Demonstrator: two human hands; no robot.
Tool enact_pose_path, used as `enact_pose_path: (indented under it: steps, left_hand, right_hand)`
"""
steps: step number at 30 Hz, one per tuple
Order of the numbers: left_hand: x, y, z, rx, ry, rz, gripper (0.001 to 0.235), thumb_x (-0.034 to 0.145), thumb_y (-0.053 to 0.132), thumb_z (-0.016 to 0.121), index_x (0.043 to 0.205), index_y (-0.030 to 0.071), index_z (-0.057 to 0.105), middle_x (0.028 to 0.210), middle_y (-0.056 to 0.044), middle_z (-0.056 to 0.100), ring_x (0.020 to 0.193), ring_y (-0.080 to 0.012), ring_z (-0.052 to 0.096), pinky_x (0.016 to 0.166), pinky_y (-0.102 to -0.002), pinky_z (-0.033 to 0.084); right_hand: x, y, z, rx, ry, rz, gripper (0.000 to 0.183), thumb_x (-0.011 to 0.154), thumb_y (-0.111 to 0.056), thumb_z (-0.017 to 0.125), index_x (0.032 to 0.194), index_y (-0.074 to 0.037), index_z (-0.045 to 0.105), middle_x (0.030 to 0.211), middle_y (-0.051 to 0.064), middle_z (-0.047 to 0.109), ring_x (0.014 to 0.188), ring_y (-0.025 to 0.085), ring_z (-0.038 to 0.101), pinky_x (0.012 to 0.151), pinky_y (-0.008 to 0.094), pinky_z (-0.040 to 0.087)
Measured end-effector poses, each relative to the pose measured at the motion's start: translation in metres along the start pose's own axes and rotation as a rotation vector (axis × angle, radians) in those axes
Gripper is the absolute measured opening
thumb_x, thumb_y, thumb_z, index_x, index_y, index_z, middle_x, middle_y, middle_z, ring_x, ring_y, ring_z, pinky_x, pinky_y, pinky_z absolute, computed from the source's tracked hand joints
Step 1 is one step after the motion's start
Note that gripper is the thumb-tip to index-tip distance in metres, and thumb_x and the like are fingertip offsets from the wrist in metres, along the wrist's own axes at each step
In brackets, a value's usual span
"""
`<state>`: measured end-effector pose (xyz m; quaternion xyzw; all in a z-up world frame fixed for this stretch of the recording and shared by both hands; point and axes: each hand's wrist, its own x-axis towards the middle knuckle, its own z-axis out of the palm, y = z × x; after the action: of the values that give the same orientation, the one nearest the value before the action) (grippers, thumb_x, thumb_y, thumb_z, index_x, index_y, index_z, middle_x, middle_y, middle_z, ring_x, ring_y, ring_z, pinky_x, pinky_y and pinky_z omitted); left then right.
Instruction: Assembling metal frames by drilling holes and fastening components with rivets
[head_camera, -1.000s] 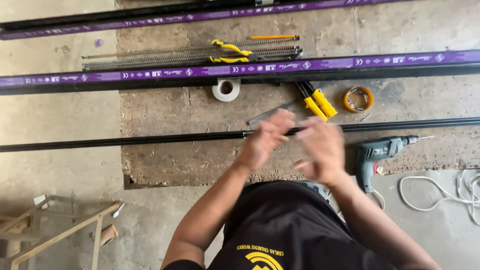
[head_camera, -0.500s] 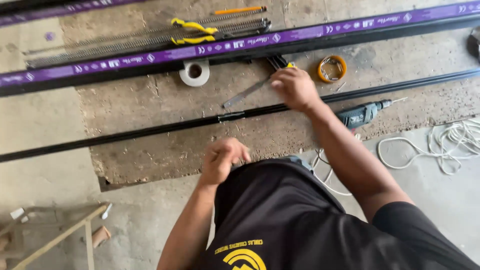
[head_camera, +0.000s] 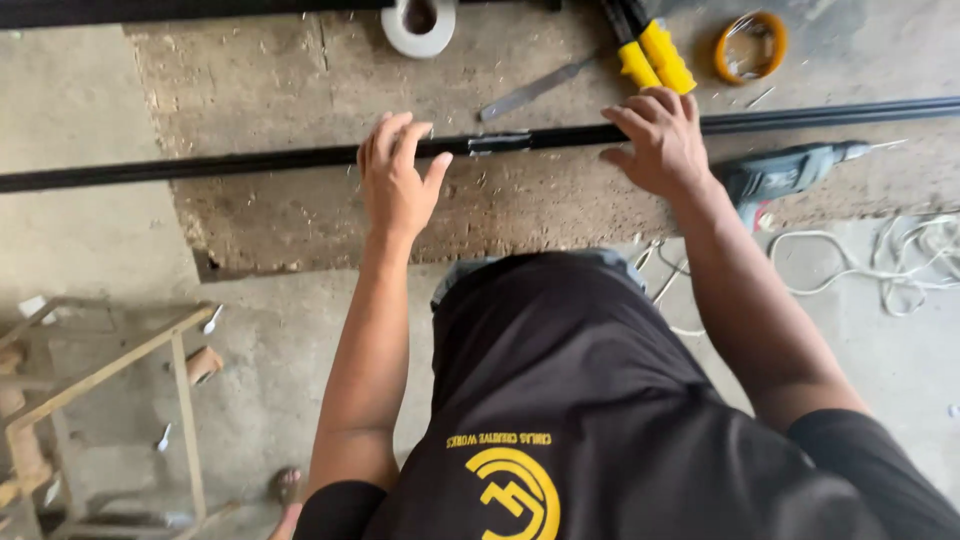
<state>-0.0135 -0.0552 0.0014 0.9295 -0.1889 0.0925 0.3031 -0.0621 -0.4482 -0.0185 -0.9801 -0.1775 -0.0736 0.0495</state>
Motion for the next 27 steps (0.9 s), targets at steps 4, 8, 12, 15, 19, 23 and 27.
enact_pose_path:
  steps: [4, 8, 12, 15, 19, 23, 27]
  left_hand:
    - [-0.001, 0.004, 0.007, 0.145, 0.110, -0.004, 0.042, 0.085, 0.034, 0.085, 0.121, 0.020, 0.069, 0.136, -0.010, 0.058, 0.133, -0.0369, 0.054, 0.108, -0.056, 0.040]
    - [-0.022, 0.000, 0.012, 0.145, 0.093, -0.104, 0.044, 0.084, 0.035, 0.081, 0.124, 0.022, 0.068, 0.147, -0.009, 0.051, 0.141, -0.0376, 0.046, 0.111, -0.062, 0.035]
    - [-0.021, -0.007, 0.017, 0.131, 0.106, -0.152, 0.033, 0.088, 0.036, 0.079, 0.116, 0.021, 0.071, 0.145, -0.010, 0.052, 0.143, -0.0366, 0.044, 0.114, -0.062, 0.032]
    - [-0.015, -0.009, 0.025, 0.188, 0.094, -0.130, 0.038, 0.083, 0.038, 0.082, 0.115, 0.023, 0.070, 0.146, -0.009, 0.050, 0.142, -0.0376, 0.046, 0.111, -0.061, 0.036]
    - [-0.017, 0.002, 0.025, 0.122, 0.088, -0.163, 0.035, 0.084, 0.038, 0.080, 0.113, 0.022, 0.069, 0.148, -0.012, 0.047, 0.144, -0.0404, 0.042, 0.112, -0.064, 0.034]
    - [-0.031, 0.003, 0.028, 0.145, 0.090, -0.180, 0.031, 0.087, 0.039, 0.078, 0.112, 0.023, 0.070, 0.149, -0.010, 0.046, 0.145, -0.0385, 0.041, 0.113, -0.063, 0.033]
    - [-0.037, 0.013, 0.027, 0.184, 0.090, -0.146, 0.047, 0.083, 0.032, 0.082, 0.125, 0.019, 0.066, 0.154, -0.015, 0.041, 0.146, -0.0430, 0.038, 0.112, -0.064, 0.034]
  right_hand:
    - [0.011, 0.026, -0.022, 0.190, 0.162, 0.089, 0.058, 0.078, -0.037, 0.087, 0.130, -0.017, 0.070, 0.126, 0.011, 0.066, 0.128, 0.037, 0.054, 0.103, 0.056, 0.041]
    - [0.020, 0.043, -0.077, 0.248, 0.384, 0.056, 0.036, 0.091, -0.028, 0.082, 0.123, -0.012, 0.075, 0.123, 0.011, 0.069, 0.120, 0.036, 0.064, 0.103, 0.048, 0.049]
    - [0.021, 0.056, -0.124, 0.235, 0.483, 0.028, 0.031, 0.095, -0.024, 0.083, 0.120, -0.007, 0.077, 0.118, 0.014, 0.071, 0.117, 0.036, 0.067, 0.103, 0.046, 0.050]
    - [0.021, 0.050, -0.143, 0.301, 0.500, 0.062, 0.029, 0.095, -0.015, 0.083, 0.122, -0.005, 0.077, 0.113, 0.012, 0.073, 0.108, 0.035, 0.071, 0.097, 0.044, 0.055]
    - [0.016, 0.033, -0.143, 0.407, 0.479, 0.135, 0.023, 0.094, -0.014, 0.083, 0.117, -0.010, 0.078, 0.100, 0.009, 0.075, 0.094, 0.034, 0.074, 0.088, 0.043, 0.057]
    - [0.009, 0.040, -0.131, 0.431, 0.421, 0.150, 0.019, 0.095, -0.011, 0.079, 0.113, -0.008, 0.078, 0.091, 0.014, 0.074, 0.088, 0.040, 0.072, 0.082, 0.049, 0.058]
    - [0.012, 0.065, -0.080, 0.443, 0.328, 0.136, 0.013, 0.095, -0.005, 0.077, 0.107, -0.005, 0.073, 0.096, 0.019, 0.072, 0.086, 0.045, 0.068, 0.078, 0.053, 0.056]
